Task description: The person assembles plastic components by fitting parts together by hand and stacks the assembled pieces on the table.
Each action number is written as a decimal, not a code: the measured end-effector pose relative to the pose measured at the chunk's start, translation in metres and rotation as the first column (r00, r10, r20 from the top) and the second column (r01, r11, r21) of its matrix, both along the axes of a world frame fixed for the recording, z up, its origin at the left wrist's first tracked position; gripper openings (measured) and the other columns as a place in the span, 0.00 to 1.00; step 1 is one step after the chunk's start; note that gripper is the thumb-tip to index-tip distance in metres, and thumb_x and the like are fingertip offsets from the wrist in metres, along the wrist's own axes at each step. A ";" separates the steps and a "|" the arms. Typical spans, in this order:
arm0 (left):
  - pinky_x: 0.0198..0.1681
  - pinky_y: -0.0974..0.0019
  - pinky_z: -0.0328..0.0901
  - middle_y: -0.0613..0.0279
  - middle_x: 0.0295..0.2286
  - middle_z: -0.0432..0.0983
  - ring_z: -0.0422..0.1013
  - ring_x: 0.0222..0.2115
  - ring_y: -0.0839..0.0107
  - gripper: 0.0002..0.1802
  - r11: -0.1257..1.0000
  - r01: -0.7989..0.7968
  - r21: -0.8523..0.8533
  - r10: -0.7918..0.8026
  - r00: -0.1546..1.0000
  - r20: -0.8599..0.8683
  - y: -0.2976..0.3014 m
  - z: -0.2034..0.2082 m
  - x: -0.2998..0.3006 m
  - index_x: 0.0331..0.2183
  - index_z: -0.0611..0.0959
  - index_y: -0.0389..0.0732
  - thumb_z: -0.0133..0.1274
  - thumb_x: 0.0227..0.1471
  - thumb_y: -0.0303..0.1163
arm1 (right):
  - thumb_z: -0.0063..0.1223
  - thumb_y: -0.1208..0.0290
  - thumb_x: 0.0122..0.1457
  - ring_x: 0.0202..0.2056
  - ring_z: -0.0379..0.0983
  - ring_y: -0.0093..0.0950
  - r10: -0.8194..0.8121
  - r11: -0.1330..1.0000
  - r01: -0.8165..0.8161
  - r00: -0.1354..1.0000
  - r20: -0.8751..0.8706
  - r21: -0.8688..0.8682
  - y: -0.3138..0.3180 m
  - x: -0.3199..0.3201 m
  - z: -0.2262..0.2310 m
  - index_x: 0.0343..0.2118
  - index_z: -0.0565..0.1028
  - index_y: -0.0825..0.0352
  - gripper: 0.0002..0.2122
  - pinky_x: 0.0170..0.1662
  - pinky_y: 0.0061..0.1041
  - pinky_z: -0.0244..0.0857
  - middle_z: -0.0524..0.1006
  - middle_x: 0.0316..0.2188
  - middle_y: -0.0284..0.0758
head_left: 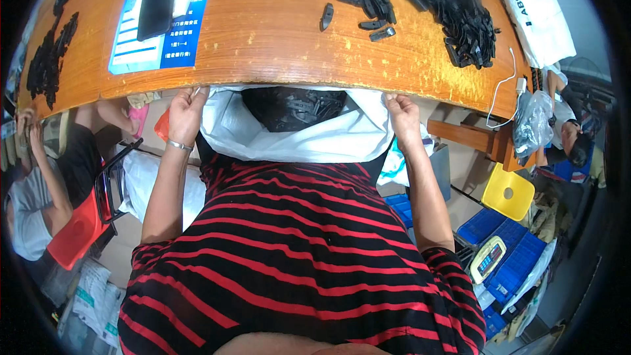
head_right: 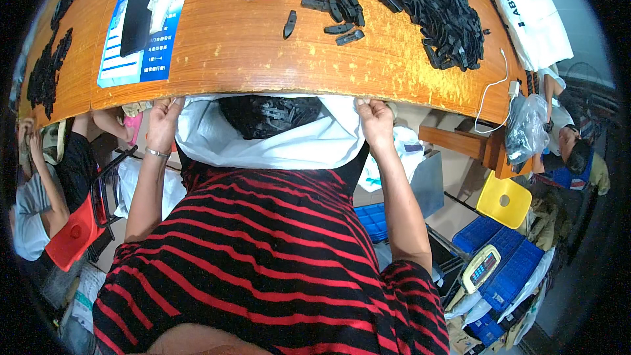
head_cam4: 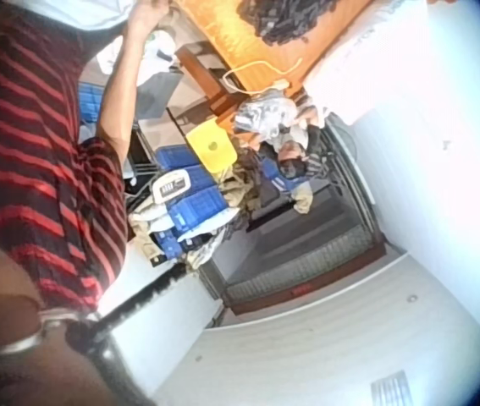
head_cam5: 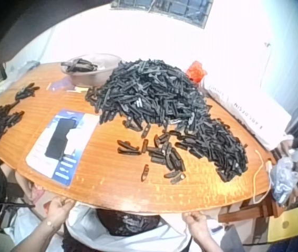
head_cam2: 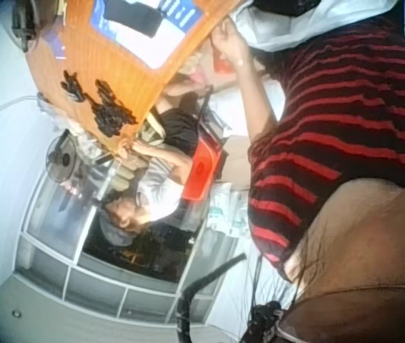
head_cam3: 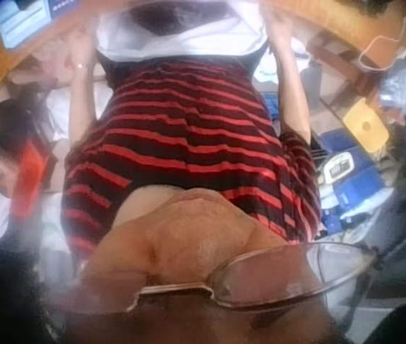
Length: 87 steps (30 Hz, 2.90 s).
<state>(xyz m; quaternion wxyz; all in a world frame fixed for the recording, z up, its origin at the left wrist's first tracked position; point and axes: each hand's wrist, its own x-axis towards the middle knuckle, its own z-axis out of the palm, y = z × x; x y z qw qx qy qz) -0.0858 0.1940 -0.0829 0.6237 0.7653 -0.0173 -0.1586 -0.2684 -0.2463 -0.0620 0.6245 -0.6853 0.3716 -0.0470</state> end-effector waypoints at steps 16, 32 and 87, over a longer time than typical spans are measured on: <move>0.42 0.54 0.69 0.53 0.35 0.76 0.75 0.39 0.52 0.09 0.836 -0.050 0.547 -0.423 0.575 0.700 -0.133 0.113 0.085 0.38 0.84 0.39 0.61 0.54 0.29 | 0.59 0.77 0.56 0.42 0.78 0.45 0.699 0.279 -0.297 0.715 -0.019 -0.913 0.060 0.141 0.100 0.46 0.80 0.61 0.14 0.43 0.41 0.73 0.76 0.47 0.41; 0.37 0.53 0.70 0.52 0.30 0.81 0.77 0.32 0.50 0.07 0.855 0.108 0.507 -0.442 0.662 0.605 -0.161 0.103 0.116 0.33 0.84 0.38 0.62 0.54 0.31 | 0.63 0.62 0.59 0.34 0.78 0.44 0.704 0.304 -0.360 0.708 -0.046 -0.882 0.080 0.181 0.079 0.34 0.84 0.60 0.08 0.37 0.41 0.72 0.78 0.32 0.39; 0.39 0.55 0.69 0.57 0.30 0.76 0.73 0.36 0.53 0.06 0.799 0.058 0.599 -0.543 0.500 0.675 -0.178 0.090 0.133 0.32 0.83 0.41 0.63 0.51 0.27 | 0.63 0.75 0.52 0.34 0.77 0.43 0.602 0.433 -0.375 0.797 -0.046 -0.820 0.056 0.127 0.093 0.24 0.76 0.68 0.05 0.40 0.40 0.72 0.76 0.29 0.42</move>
